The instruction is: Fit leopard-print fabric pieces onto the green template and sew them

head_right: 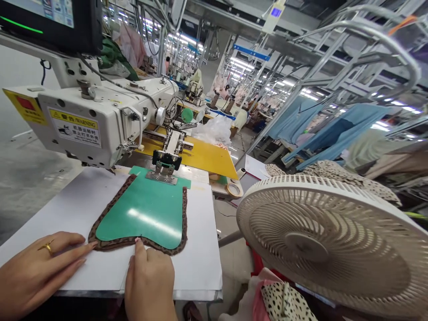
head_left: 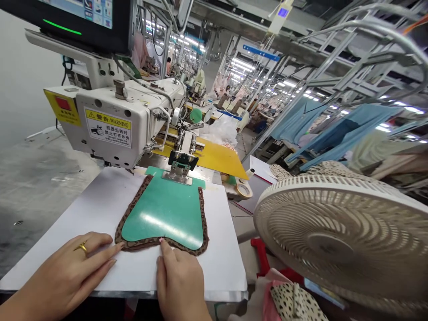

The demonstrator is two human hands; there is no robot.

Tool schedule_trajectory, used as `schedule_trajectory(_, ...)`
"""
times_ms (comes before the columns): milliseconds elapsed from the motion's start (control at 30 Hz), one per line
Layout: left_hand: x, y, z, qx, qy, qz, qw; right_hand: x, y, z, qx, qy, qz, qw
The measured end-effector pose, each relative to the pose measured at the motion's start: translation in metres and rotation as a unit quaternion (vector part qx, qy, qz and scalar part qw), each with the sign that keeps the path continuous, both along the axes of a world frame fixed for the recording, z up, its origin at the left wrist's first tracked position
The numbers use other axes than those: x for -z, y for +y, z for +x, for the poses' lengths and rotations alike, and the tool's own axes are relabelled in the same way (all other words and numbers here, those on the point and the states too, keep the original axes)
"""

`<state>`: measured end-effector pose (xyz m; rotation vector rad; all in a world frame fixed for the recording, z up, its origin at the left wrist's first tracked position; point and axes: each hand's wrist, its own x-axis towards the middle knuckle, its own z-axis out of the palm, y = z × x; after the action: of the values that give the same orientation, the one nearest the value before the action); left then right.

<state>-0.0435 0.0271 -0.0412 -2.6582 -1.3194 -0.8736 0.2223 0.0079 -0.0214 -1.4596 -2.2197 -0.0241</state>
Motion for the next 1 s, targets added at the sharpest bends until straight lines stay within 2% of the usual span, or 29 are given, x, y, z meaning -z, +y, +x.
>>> schedule_trajectory(133, 0.005, 0.000, -0.001, -0.027, -0.055, -0.022, 0.998, 0.001, 0.005, 0.010, 0.026, 0.006, 0.015, 1.000)
schedule_trajectory(233, -0.006, 0.004, 0.013, -0.014, -0.054, -0.027, 0.998, 0.000, 0.014, 0.019, 0.056, -0.024, 0.016, 0.998)
schedule_trajectory(367, -0.029, 0.015, 0.060, 0.016, 0.005, -0.005, 1.000, -0.006, 0.030, 0.020, 0.055, -0.064, -0.016, 0.996)
schedule_trajectory(467, -0.042, 0.026, 0.098, -0.022, 0.075, -0.056, 0.995, -0.009, 0.037, 0.018, 0.046, -0.048, -0.033, 0.997)
schedule_trajectory(533, -0.046, 0.033, 0.111, -0.035, 0.101, -0.092, 0.990, -0.010, 0.038, 0.017, 0.047, -0.033, -0.045, 0.997)
schedule_trajectory(733, -0.049, 0.045, 0.105, -0.041, 0.078, -0.138, 0.986, -0.011, 0.044, 0.018, 0.043, 0.010, -0.074, 0.996)
schedule_trajectory(833, -0.046, 0.043, 0.101, -0.036, 0.065, -0.137, 0.988, -0.014, 0.039, 0.017, 0.036, 0.022, -0.070, 0.997)
schedule_trajectory(933, -0.036, 0.026, 0.090, 0.002, 0.044, -0.089, 0.995, -0.014, 0.014, 0.024, 0.015, 0.036, -0.048, 0.998)
schedule_trajectory(1000, -0.021, 0.011, 0.071, 0.030, 0.008, -0.015, 0.999, -0.008, -0.007, 0.039, 0.021, 0.100, 0.000, 0.995)
